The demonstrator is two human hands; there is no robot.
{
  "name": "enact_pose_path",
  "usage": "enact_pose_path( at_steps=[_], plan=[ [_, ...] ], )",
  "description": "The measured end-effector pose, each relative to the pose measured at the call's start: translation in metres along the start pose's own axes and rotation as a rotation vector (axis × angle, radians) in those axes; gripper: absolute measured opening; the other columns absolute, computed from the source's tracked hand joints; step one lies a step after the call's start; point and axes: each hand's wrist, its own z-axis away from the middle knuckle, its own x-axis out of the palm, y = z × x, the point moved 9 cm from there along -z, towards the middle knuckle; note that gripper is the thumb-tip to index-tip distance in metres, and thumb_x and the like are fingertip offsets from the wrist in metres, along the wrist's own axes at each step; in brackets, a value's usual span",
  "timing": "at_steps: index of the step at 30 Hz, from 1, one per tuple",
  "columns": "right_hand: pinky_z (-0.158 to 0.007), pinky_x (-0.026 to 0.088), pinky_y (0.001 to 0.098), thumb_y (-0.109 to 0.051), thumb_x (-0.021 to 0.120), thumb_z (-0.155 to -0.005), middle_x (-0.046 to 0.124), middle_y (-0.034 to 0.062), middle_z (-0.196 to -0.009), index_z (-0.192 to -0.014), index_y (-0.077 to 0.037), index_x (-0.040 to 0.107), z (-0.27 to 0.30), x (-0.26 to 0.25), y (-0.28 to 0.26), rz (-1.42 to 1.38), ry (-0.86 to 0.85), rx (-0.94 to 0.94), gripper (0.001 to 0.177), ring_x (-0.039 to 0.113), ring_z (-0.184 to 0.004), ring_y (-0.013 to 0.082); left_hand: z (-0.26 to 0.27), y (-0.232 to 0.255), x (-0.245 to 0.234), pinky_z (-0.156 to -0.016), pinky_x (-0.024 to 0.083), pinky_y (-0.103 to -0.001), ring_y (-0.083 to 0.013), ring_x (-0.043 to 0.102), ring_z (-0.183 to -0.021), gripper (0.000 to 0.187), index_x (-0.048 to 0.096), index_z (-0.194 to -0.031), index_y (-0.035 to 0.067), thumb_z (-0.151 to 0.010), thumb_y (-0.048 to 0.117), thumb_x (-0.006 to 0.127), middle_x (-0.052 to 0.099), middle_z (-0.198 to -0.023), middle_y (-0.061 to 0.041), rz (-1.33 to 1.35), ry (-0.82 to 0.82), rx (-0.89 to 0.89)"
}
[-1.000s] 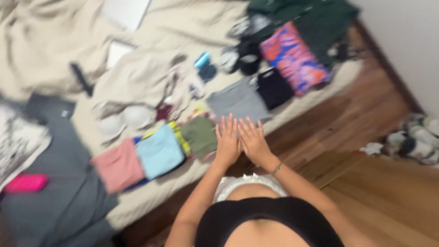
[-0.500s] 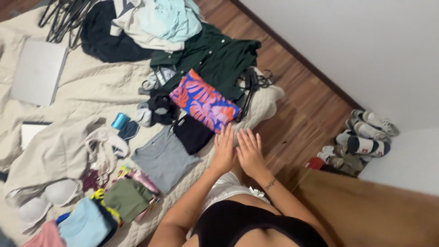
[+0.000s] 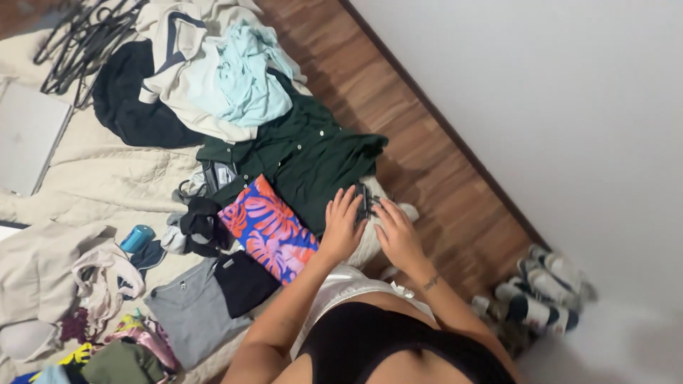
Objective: Folding various pieces of clothing including shirts and pants on a bed and floor.
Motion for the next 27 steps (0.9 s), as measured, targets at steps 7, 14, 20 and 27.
enact_pose_path(
  at_steps=[7,14,20,27],
  plan=[
    [-0.107,0.046,0.0436,-0.012,0.069,-0.091,0.055,0.0178,-0.144,-0.133,-0.002,0.061,-0.086,-0.017,0.100,-0.117,-0.171,-0.113,0.044,0.055,-0.130,0.0367,-0.083,-0.018,0.050,-0.118,0.031,-0.051,-0.0428,0.038,-0.145,0.051,0.057,-0.136,0.004,-0.089,0.015,0.072,0.045,-0.155,-0.018,-0.028,0.191,-0.171],
    [-0.107,0.047,0.0442,-0.013,0.070,-0.090,0.056,0.0183,-0.143,-0.131,-0.004,0.063,-0.159,-0.048,0.216,-0.133,-0.385,-0.303,0.042,0.055,-0.129,0.0376,-0.185,-0.025,0.139,-0.116,0.033,-0.050,-0.0432,0.040,-0.142,0.048,0.059,-0.133,0.004,-0.088,0.015,0.073,0.048,-0.151,-0.018,0.023,0.369,-0.372],
    [-0.105,0.048,0.0430,-0.013,0.068,-0.091,0.057,0.0160,-0.144,-0.131,-0.005,0.064,-0.226,-0.055,0.237,-0.183,-0.579,-0.339,0.041,0.057,-0.129,0.0361,-0.218,-0.019,0.142,-0.116,0.034,-0.050,-0.0439,0.041,-0.142,0.048,0.060,-0.131,0.004,-0.087,0.014,0.073,0.049,-0.151,-0.019,0.018,0.483,-0.520],
    [-0.106,0.048,0.0426,-0.016,0.067,-0.093,0.054,0.0156,-0.148,-0.132,-0.005,0.063,-0.316,-0.017,0.216,-0.232,-0.736,-0.499,0.040,0.056,-0.130,0.0360,-0.205,-0.079,0.096,-0.116,0.036,-0.049,-0.0450,0.043,-0.140,0.044,0.060,-0.130,0.002,-0.088,0.011,0.072,0.051,-0.148,-0.020,-0.036,0.772,-0.704]
  ],
)
